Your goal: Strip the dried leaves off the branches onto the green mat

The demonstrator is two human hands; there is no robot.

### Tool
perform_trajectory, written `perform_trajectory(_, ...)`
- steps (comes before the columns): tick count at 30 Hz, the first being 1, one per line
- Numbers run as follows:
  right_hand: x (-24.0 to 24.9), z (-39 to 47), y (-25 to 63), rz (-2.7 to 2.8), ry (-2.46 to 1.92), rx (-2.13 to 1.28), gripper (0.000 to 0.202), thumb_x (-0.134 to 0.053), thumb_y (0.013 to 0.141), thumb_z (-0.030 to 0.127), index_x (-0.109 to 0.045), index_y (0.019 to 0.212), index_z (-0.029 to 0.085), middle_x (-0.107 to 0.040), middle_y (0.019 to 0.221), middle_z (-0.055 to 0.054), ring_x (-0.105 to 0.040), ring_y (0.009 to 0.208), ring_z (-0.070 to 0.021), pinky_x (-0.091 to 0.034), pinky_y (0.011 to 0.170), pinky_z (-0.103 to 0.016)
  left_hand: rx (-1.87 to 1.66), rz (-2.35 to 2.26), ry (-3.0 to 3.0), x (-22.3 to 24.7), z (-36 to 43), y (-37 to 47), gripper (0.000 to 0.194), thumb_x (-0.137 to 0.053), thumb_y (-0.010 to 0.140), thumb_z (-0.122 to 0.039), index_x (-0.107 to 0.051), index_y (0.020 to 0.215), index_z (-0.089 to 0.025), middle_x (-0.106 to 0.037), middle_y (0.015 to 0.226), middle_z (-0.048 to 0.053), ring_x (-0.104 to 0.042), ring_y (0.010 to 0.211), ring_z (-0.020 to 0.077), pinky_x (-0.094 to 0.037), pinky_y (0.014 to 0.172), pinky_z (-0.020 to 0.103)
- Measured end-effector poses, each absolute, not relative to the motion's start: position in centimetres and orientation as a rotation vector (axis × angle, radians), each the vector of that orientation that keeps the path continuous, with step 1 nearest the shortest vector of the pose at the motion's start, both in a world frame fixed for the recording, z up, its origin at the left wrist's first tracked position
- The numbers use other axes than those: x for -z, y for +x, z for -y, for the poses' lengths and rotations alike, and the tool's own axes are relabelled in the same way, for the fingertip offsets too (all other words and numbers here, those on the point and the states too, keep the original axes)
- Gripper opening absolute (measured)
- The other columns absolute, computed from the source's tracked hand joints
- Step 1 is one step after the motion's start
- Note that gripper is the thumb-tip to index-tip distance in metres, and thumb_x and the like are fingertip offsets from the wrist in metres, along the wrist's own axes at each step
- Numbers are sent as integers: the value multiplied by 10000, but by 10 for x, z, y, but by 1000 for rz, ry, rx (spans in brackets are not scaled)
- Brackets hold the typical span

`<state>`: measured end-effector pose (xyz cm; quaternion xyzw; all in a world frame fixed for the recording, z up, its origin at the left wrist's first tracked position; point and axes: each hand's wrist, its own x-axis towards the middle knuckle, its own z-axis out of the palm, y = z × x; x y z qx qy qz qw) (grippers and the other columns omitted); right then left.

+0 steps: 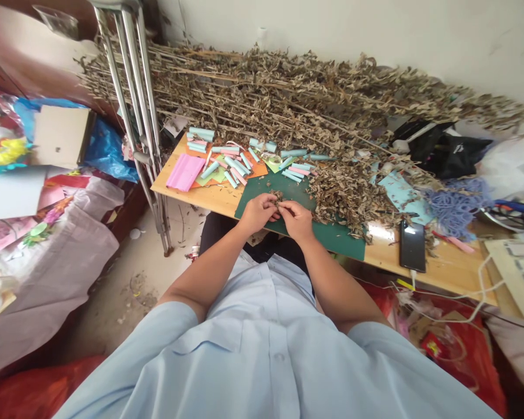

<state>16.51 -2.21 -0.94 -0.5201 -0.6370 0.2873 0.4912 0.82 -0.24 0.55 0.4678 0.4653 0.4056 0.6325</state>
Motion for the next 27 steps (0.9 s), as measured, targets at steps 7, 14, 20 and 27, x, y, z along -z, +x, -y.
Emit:
perform_trajectory(7, 10, 21, 165, 1635, -1200, -662, 181, -646, 902, 308, -764, 1029, 253, -735, 1049, -62, -689, 984, -214, -580, 908, -393, -945, -1061, 1053, -4, 2, 6, 220, -602, 858, -90, -633, 1076, -104, -695, 744, 18, -705, 649, 123, -580, 591, 212)
perform_trajectory(14, 11, 23, 164, 1705, -1225, -660, 219, -593, 938, 331, -748, 1081, 272, -725, 1102, -70, -664, 1055, -238, -542, 997, -455, -935, -1042, 1026, -2, 1, 5, 225, -636, 868, -152, -629, 1089, -109, -706, 762, 30, -713, 676, 132, -570, 584, 202)
perform_trajectory(20, 8, 25, 162, 1642, -1273, -625, 199, -548, 966, 321, -736, 982, 259, -719, 1016, -64, -668, 989, -222, -543, 951, -417, -920, -1037, 1094, 0, 2, 5, 245, -655, 877, -207, -637, 1098, -103, -723, 785, 52, -721, 700, 144, -570, 589, 213)
perform_trajectory(27, 6, 25, 161, 1606, -1262, -614, 160, -577, 949, 306, -723, 933, 241, -719, 960, -52, -666, 936, -211, -535, 908, -383, -1037, -1033, 1103, 1, 4, 5, 169, -722, 808, -197, -687, 948, -109, -722, 795, 37, -716, 725, 133, -600, 670, 240)
